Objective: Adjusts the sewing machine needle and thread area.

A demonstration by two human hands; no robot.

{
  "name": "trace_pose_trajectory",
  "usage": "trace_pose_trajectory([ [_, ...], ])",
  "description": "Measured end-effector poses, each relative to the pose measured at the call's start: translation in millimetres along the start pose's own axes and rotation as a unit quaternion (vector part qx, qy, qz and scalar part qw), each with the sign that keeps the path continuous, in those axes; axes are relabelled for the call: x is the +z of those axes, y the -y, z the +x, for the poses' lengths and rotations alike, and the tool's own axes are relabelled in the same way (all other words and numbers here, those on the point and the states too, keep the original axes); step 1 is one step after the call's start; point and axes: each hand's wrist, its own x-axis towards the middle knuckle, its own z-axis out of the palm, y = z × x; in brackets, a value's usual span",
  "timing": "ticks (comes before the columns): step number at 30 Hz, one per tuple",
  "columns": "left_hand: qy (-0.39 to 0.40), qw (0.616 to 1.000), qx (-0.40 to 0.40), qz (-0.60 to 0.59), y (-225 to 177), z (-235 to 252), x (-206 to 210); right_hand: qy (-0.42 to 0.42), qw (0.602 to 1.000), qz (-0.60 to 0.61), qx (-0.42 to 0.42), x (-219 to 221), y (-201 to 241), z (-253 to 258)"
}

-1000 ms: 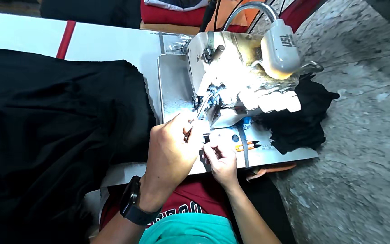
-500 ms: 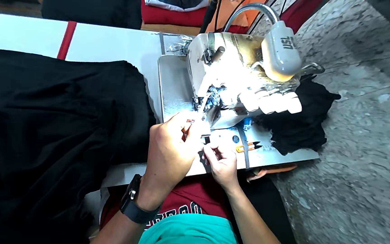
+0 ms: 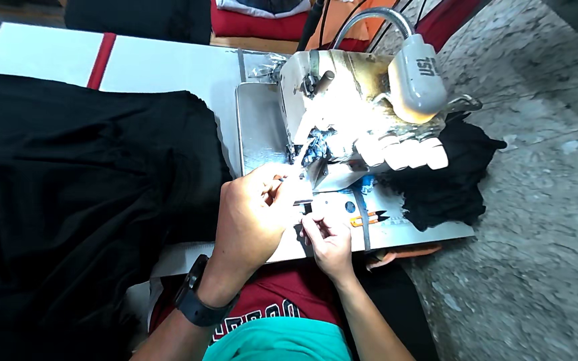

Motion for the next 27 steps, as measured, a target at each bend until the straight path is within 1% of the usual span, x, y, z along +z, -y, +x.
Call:
trace_pose_trajectory([
  [10,0.002,1.000,0.006,0.011,0.6,-0.6,0.0,-0.001,1.000,0.001,0.003,-0.1,0.5,-1.2],
  [14,-0.002,1.000,0.006,0.014,0.8,-0.4,0.1,-0.047,0.999,0.015,-0.019,6.1,14.9,7.9],
  [17,-0.006,1.000,0.001,0.028,-0.6,-1.4,-0.6,-0.081,0.995,-0.013,-0.050,10.4,32.7,24.4],
  [20,-0.003,0.998,-0.019,0.054,-4.6,-6.9,-3.6,-0.106,0.992,-0.031,-0.061,7.9,37.7,32.2],
  [23,0.002,0.998,-0.030,0.055,-5.3,-14.3,-5.0,-0.102,0.993,-0.026,-0.057,3.4,40.1,28.7],
  [27,0.008,0.998,-0.008,0.056,-5.1,-11.4,1.2,-0.081,0.995,-0.018,-0.056,4.1,41.1,24.2],
])
